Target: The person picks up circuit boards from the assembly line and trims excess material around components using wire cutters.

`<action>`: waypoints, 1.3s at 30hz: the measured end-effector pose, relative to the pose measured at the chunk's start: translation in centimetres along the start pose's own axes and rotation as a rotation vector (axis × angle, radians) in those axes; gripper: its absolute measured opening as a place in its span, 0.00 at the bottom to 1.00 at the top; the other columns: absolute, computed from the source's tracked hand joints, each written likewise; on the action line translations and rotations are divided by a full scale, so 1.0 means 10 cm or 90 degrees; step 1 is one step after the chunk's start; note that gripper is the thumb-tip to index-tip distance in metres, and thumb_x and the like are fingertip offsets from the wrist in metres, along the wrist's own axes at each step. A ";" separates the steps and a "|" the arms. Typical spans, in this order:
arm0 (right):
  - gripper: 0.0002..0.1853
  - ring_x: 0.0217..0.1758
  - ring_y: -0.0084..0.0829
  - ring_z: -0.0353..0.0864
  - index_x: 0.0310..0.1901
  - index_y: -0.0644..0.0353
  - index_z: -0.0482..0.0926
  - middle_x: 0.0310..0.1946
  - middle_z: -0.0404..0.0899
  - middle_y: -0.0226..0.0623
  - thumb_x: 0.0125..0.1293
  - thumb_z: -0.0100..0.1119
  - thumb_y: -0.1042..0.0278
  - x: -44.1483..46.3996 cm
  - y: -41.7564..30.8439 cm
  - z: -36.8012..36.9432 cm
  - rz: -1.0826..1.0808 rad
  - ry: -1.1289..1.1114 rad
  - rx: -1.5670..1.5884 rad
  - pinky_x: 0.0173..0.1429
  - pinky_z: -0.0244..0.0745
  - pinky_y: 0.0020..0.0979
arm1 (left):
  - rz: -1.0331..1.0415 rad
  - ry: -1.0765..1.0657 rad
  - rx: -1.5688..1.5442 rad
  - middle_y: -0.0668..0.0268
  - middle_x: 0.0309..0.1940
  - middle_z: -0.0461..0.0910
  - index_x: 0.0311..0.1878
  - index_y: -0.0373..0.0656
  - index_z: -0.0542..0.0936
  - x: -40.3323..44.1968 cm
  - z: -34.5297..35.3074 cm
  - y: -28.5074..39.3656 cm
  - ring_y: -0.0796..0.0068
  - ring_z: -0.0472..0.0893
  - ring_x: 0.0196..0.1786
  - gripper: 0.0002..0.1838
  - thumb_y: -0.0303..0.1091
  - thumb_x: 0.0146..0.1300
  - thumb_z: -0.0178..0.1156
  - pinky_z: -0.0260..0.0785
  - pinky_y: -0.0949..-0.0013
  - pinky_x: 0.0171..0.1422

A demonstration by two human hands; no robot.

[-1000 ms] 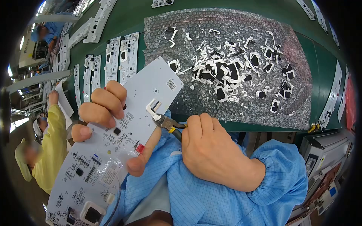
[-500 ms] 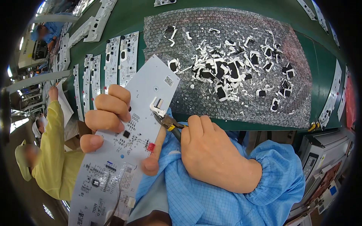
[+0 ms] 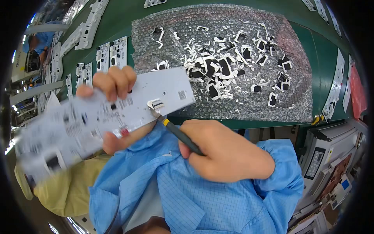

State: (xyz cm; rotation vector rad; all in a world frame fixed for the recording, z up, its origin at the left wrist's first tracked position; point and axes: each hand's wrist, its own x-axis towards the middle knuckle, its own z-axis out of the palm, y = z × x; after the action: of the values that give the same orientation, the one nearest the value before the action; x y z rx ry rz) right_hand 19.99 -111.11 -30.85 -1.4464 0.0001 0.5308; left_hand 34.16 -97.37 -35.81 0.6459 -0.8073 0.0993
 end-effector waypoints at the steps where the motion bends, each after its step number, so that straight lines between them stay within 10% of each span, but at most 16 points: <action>1: 0.08 0.35 0.39 0.74 0.31 0.63 0.74 0.32 0.74 0.43 0.46 0.50 0.80 -0.05 0.06 -0.05 -0.057 -0.001 0.019 0.40 0.69 0.35 | -0.075 0.067 -0.065 0.67 0.32 0.62 0.59 0.47 0.66 -0.01 0.03 -0.02 0.73 0.61 0.32 0.37 0.50 0.46 0.65 0.55 0.66 0.39; 9: 0.16 0.54 0.51 0.72 0.41 0.70 0.76 0.50 0.72 0.52 0.47 0.56 0.79 -0.30 0.18 -0.08 -0.083 0.327 -0.737 0.59 0.71 0.47 | -0.447 0.125 -0.433 0.67 0.33 0.62 0.57 0.38 0.67 -0.02 0.05 -0.25 0.76 0.62 0.35 0.34 0.55 0.56 0.59 0.58 0.70 0.42; 39: 0.14 0.55 0.52 0.74 0.38 0.74 0.76 0.48 0.73 0.55 0.56 0.54 0.70 -0.26 0.08 -0.15 -0.106 0.197 -0.864 0.70 0.64 0.59 | -0.774 0.425 -0.518 0.68 0.22 0.67 0.38 0.42 0.75 0.02 0.27 -0.38 0.74 0.67 0.25 0.17 0.46 0.56 0.58 0.65 0.69 0.31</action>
State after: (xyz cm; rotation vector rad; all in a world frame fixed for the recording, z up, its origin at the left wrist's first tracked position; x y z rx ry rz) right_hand 17.89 -113.35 -31.00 -2.8079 -0.2797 0.0997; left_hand 33.77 -101.97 -36.19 0.1975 0.3001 -1.0264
